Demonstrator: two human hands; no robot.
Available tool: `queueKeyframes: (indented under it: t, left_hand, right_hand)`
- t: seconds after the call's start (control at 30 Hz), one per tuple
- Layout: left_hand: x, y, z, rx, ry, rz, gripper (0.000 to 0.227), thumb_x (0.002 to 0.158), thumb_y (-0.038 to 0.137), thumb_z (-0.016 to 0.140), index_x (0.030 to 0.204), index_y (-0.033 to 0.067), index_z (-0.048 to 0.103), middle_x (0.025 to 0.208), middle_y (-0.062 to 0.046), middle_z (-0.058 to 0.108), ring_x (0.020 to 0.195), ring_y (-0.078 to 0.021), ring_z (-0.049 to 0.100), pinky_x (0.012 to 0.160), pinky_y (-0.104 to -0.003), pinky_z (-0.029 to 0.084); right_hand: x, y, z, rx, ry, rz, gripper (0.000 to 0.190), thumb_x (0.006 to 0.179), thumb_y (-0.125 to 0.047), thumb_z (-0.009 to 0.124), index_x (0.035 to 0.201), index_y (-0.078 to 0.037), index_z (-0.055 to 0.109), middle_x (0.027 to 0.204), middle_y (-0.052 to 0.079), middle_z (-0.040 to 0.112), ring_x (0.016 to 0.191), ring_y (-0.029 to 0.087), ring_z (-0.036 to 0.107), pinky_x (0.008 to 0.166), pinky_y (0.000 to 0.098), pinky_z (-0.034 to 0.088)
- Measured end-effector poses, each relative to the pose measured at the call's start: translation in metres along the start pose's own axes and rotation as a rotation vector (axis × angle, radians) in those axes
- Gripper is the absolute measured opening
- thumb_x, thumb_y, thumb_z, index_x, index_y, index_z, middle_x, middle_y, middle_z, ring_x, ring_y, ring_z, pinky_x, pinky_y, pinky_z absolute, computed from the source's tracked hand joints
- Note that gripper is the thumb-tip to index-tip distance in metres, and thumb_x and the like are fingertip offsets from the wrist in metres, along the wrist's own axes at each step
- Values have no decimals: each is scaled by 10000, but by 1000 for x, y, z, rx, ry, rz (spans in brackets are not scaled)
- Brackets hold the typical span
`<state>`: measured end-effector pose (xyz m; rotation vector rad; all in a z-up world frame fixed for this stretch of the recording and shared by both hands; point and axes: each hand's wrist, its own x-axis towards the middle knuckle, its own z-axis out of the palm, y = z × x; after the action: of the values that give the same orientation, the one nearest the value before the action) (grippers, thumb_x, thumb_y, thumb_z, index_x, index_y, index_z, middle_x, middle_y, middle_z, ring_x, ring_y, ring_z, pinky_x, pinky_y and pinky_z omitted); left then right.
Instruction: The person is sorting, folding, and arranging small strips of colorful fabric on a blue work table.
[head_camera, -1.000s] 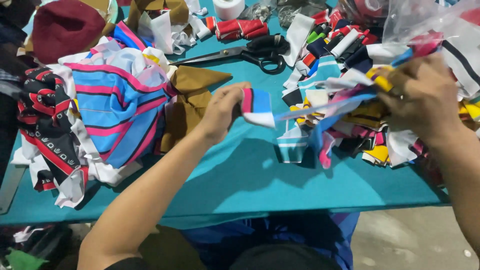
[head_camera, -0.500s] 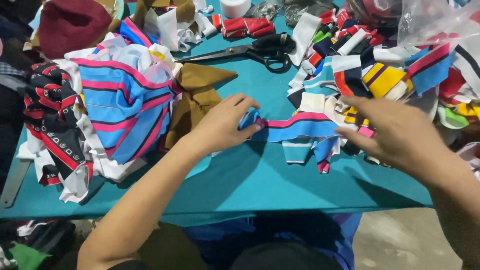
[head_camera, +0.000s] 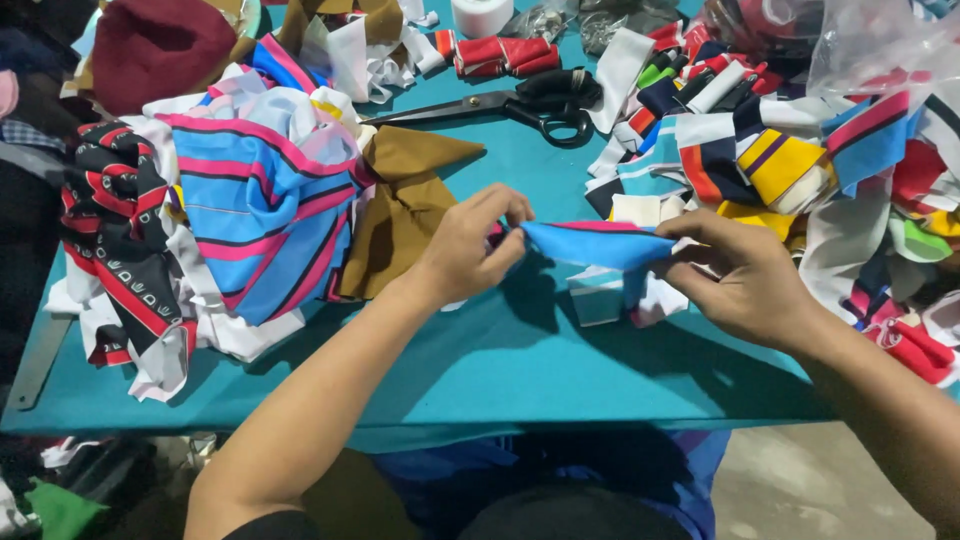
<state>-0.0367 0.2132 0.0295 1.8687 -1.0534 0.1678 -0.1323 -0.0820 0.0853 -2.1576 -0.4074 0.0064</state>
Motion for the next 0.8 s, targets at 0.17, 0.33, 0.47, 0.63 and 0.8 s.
queueKeyframes:
  t: [0.17,0.33,0.47,0.63,0.8]
  left_hand:
    - [-9,1,18,-38,-294,-20,521,935,272,677,1397,175,456,1196,-112,620,773,-223,635,617,-304,516]
    - [-11,-16,8,-174,-196,-210,199,1004,169,486,1123,150,643,916,-63,717,758,-195,590,701,-332,454]
    - [-11,-18,-21,-510,369,-332,236,1008,178,443,987,176,677,968,68,642,958,-68,563,924,-285,491]
    - [-8,9,-32,-596,690,-513,310,1046,250,415,869,127,639,884,55,498,928,-135,547,1003,-306,430]
    - [-5,-24,-24,-1312,324,-655,502,1036,390,448,600,166,335,524,68,197,431,-77,256,424,-176,153]
  right_hand:
    - [8,-7,25,398,-187,-43,425,948,-105,622,1359,-62,524,1385,167,634,1338,287,631,1092,415,584]
    - [23,-16,35,446,-218,-143,418,975,58,505,1382,-12,444,1493,233,553,1461,327,532,1178,463,528]
    - [31,8,32,-431,-115,-105,548,866,-239,755,1369,-58,632,1413,266,603,1271,510,582,987,601,522]
    - [34,51,36,-648,-203,-117,264,930,-316,716,1155,-193,782,1221,137,704,1157,363,653,969,439,561]
    - [32,41,20,-697,-197,-19,233,867,-195,782,1099,-166,780,1135,101,742,1088,291,691,945,394,585]
